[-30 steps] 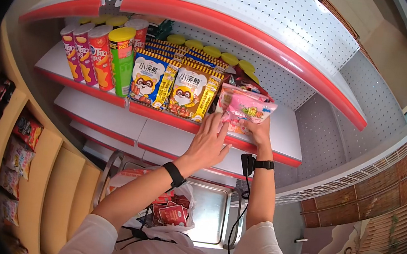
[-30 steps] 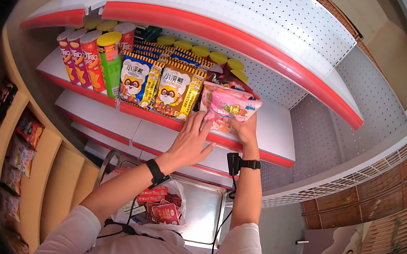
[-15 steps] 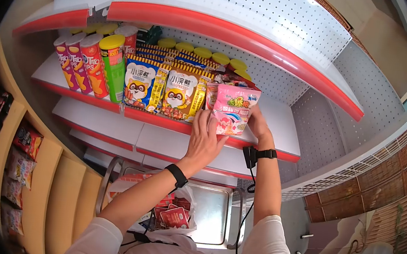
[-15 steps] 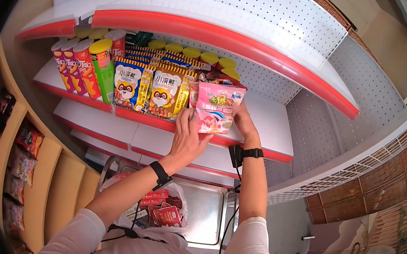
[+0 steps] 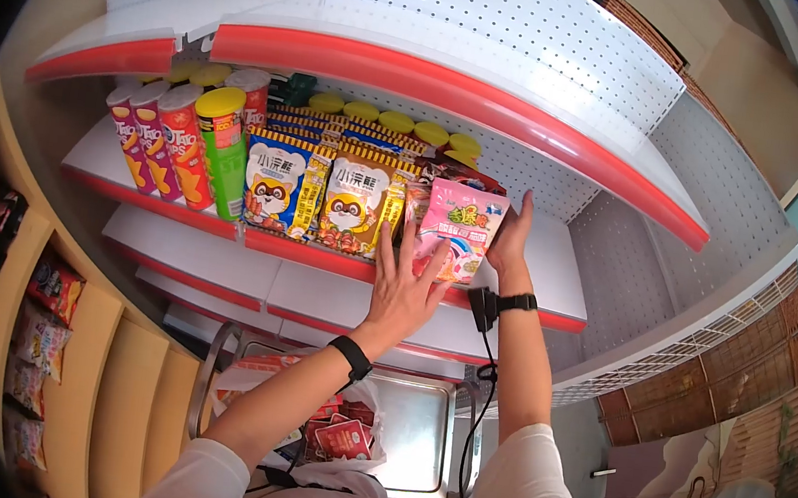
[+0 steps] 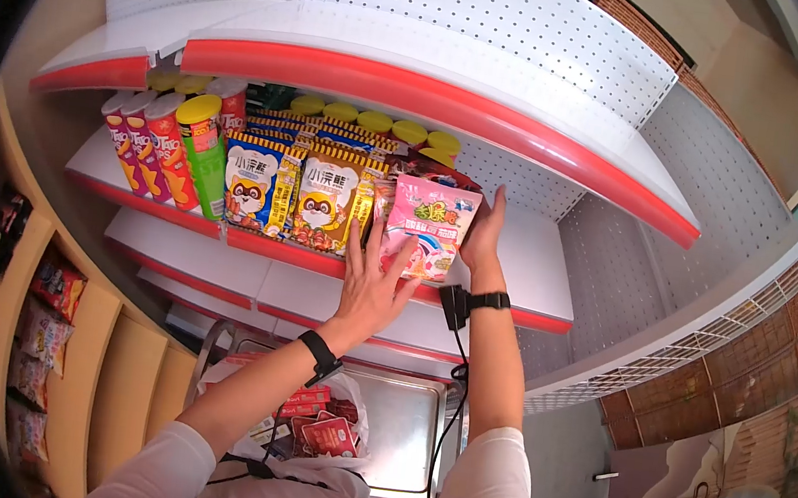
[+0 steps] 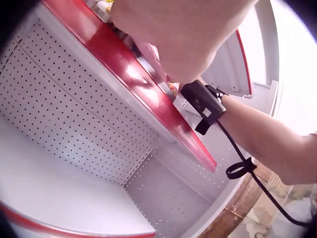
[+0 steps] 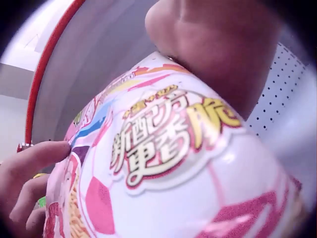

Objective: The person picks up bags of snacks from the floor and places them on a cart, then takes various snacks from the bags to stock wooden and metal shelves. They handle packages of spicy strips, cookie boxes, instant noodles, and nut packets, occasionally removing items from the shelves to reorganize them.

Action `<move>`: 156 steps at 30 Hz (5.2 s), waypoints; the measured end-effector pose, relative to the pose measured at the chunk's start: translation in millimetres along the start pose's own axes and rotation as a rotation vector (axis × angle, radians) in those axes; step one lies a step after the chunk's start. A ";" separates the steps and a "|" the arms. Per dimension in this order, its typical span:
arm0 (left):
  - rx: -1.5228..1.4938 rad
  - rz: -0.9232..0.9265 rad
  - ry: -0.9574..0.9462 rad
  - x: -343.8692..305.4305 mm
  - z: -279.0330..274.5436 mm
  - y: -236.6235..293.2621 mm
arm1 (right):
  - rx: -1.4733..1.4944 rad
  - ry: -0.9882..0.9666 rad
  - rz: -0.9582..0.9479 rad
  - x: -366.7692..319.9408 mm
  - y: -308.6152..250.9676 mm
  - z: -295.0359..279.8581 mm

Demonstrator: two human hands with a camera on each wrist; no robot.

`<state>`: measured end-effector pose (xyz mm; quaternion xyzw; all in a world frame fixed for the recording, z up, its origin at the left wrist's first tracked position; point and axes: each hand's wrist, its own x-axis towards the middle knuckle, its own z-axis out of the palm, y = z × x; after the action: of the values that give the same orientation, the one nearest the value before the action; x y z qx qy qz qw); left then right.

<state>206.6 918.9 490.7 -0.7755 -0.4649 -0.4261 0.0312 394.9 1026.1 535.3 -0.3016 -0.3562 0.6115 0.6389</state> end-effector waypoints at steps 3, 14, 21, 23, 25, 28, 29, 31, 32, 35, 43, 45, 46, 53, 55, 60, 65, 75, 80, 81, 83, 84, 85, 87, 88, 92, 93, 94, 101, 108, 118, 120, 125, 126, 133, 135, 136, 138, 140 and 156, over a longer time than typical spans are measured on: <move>0.043 -0.008 -0.025 1.6 -2.5 -2.3 | -0.054 -0.058 -0.048 -21.5 6.6 -1.6; -0.151 -0.017 0.042 2.0 -28.1 -15.8 | -0.706 -0.100 -0.326 -50.6 32.5 22.4; 0.108 -0.083 -0.003 0.1 -39.5 -70.5 | -0.462 -0.097 -0.081 -57.5 23.7 32.6; 0.136 -0.070 -0.021 1.6 -37.9 -74.8 | -0.485 -0.085 -0.074 -55.2 25.4 33.2; 0.174 -0.088 -0.019 1.2 -37.1 -68.2 | -0.505 -0.066 -0.094 -51.6 29.9 26.2; 0.164 -0.027 -0.030 3.8 -36.7 -53.7 | -0.471 -0.089 -0.197 -53.2 31.7 16.8; 0.117 0.056 -0.046 4.6 -36.8 -48.1 | -0.471 -0.089 -0.197 -53.1 32.0 14.7; 0.035 0.076 -0.060 6.9 -34.1 -36.0 | -0.388 -0.067 -0.216 -54.4 31.1 14.8; -0.047 0.097 -0.074 8.8 -32.3 -29.9 | -0.389 -0.066 -0.216 -55.5 30.6 14.5; -0.102 0.096 -0.022 18.3 -21.7 -19.6 | -0.374 -0.086 -0.191 -60.4 27.0 15.5; -0.049 0.029 -0.007 20.4 -10.2 -21.4 | -0.489 -0.064 -0.179 -52.7 23.3 16.3; -0.048 0.021 -0.031 19.9 -7.3 -25.2 | -0.451 -0.070 -0.135 -48.5 23.4 10.3; -0.056 0.027 -0.050 20.8 -6.4 -26.5 | -0.418 -0.082 -0.088 -45.9 22.2 7.3; -0.002 0.051 -0.079 21.2 -5.0 -25.5 | 0.118 -0.265 -0.052 -22.9 -20.2 1.9; 0.009 0.047 -0.051 18.3 -3.0 -23.9 | -0.114 0.025 0.037 -5.3 -23.7 -1.0; -0.121 0.090 0.016 13.6 -6.2 -10.4 | -0.333 -0.008 0.043 15.8 -26.6 8.3; -0.046 0.165 -0.033 10.8 -4.9 0.5 | -0.512 0.012 0.162 18.8 -44.6 27.1; -0.004 0.250 -0.189 6.1 3.1 14.6 | -0.734 0.119 -0.147 41.6 -37.6 19.3; 0.016 0.248 -0.242 5.4 4.1 18.6 | -0.552 0.140 -0.103 27.6 -33.3 21.5; 0.021 0.233 -0.240 4.2 3.2 19.1 | -0.481 0.209 -0.050 18.5 -36.0 21.7; 0.027 0.221 -0.245 3.5 1.3 18.0 | -0.360 0.348 -0.064 -1.5 -25.9 21.1; -0.005 0.212 -0.200 3.8 -0.4 16.6 | -0.354 0.355 -0.059 -9.6 -18.2 18.4; -0.039 0.204 -0.155 5.8 -1.3 14.8 | -0.343 0.348 0.001 -15.9 -11.6 14.9; -0.027 0.162 -0.124 8.0 -2.0 10.1 | -0.245 0.254 -0.023 -26.8 7.7 11.2; -0.013 0.118 -0.080 8.6 -3.4 9.0 | -0.134 0.119 0.001 -31.3 16.7 12.6; 0.092 -0.050 -0.002 8.7 -11.5 1.5 | -0.299 0.294 -0.050 -47.3 22.9 26.0; 0.101 -0.081 -0.052 6.5 -9.0 -2.8 | -0.236 0.247 0.013 -42.9 23.5 23.2; 0.108 -0.071 -0.057 4.5 -6.8 -6.4 | -0.175 0.196 0.075 -40.3 24.7 20.8; 0.068 -0.006 -0.064 1.2 -15.2 -17.6 | -0.136 0.167 0.037 -46.3 28.7 28.9; -0.023 0.052 -0.068 -3.5 -26.5 -31.4 | -0.025 0.013 0.021 -41.4 33.7 26.3; 0.115 -0.013 -0.046 -26.3 -50.6 -61.4 | -0.181 0.107 -0.071 -49.2 42.9 -1.2; 0.053 0.013 -0.046 -41.2 -70.0 -65.3 | -0.871 0.405 -0.635 -77.1 48.8 -11.9; -0.151 -0.106 -0.280 -158.4 -131.1 -78.3 | -1.055 0.333 -0.667 -242.8 86.1 13.8; -0.245 -0.183 -0.398 -194.6 -138.1 -90.8 | -1.058 0.302 -0.522 -274.5 109.7 9.1; -0.288 -0.423 -0.941 -355.4 -118.0 -102.2 | -1.022 -0.309 0.117 -375.0 226.7 -6.1; -0.087 -0.446 -1.086 -375.3 -98.9 -110.3 | -1.102 -0.419 0.143 -368.9 262.0 -17.7; 0.024 -0.502 -1.176 -376.8 -93.8 -111.9 | -1.154 -0.496 0.118 -364.2 286.9 -30.8; 0.084 -0.586 -1.288 -382.5 -94.6 -114.3 | -1.377 -0.544 0.164 -358.2 322.6 -45.7; 0.150 -0.858 -1.338 -396.1 -99.1 -123.2 | -1.598 -0.592 0.198 -353.7 345.9 -55.7; -0.031 -0.429 -1.392 -411.7 -168.7 -92.4 | -1.690 -0.483 0.570 -374.8 341.8 -50.5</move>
<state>-53.4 610.2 281.7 -0.7590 -0.5126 0.1626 -0.3671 243.5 679.3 193.8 -0.6083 -0.7199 0.3289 -0.0596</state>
